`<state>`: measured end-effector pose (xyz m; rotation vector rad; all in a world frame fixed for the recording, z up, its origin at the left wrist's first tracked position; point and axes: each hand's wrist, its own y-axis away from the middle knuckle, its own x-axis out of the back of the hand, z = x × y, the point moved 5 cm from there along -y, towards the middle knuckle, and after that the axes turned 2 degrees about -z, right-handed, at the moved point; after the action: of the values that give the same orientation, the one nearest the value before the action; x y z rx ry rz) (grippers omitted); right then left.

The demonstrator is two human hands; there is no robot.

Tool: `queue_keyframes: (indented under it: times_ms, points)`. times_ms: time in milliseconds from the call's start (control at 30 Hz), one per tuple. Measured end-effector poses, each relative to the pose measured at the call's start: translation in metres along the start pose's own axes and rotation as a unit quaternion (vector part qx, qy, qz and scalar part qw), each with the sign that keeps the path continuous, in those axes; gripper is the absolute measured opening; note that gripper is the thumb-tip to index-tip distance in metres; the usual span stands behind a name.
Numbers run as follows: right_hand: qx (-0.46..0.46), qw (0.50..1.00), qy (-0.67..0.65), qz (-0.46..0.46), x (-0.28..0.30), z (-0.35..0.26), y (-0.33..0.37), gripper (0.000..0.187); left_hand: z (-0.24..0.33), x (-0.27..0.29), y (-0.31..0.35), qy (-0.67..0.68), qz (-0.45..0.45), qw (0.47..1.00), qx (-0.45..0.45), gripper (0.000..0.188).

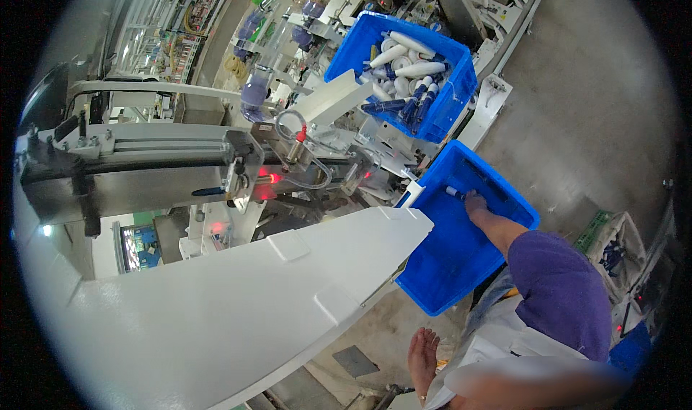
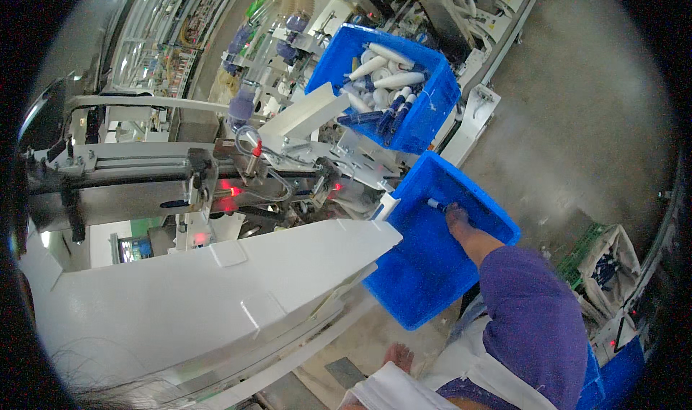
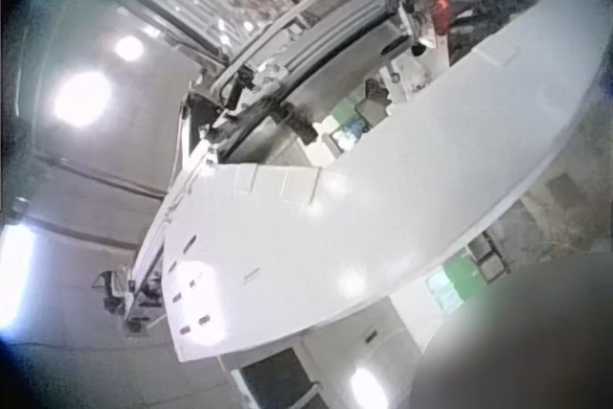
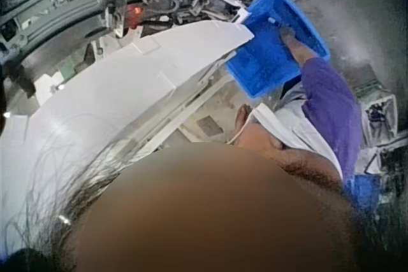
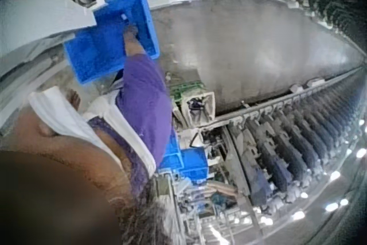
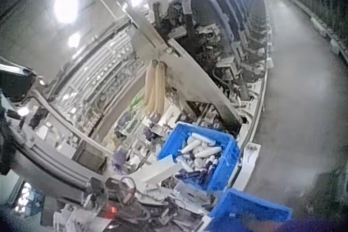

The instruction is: The person picks up white spools with yellow tips from a blue bin, inspects them, and places them into a machine. They then walk along a row of machines and insert the spools into designated slots.

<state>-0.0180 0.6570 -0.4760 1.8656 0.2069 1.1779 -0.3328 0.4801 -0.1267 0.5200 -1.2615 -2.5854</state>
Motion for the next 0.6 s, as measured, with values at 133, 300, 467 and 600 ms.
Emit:
queue_keyframes:
  times_ms: [133, 300, 467, 600]
  points:
    - [-0.064, 0.982, -0.146, 0.101, -0.002, 0.031, -0.018, 0.024, 0.009, -0.018, -0.009, -0.026, 0.005, 1.0, -0.013, 0.023]
    - [-0.091, 0.935, -0.315, 0.139, -0.021, 0.043, -0.014, 0.027, 0.017, -0.022, -0.024, 0.066, -0.19, 0.98, -0.001, 0.023]
    - [-0.101, 0.829, -0.545, 0.079, 0.008, 0.05, 0.025, 0.031, 0.021, -0.015, 0.006, -0.007, -0.035, 0.999, -0.024, 0.023]
    - [0.02, 0.92, -0.39, 0.037, 0.055, 0.027, 0.036, 0.039, 0.021, -0.032, 0.009, -0.045, -0.03, 0.998, -0.014, 0.022]
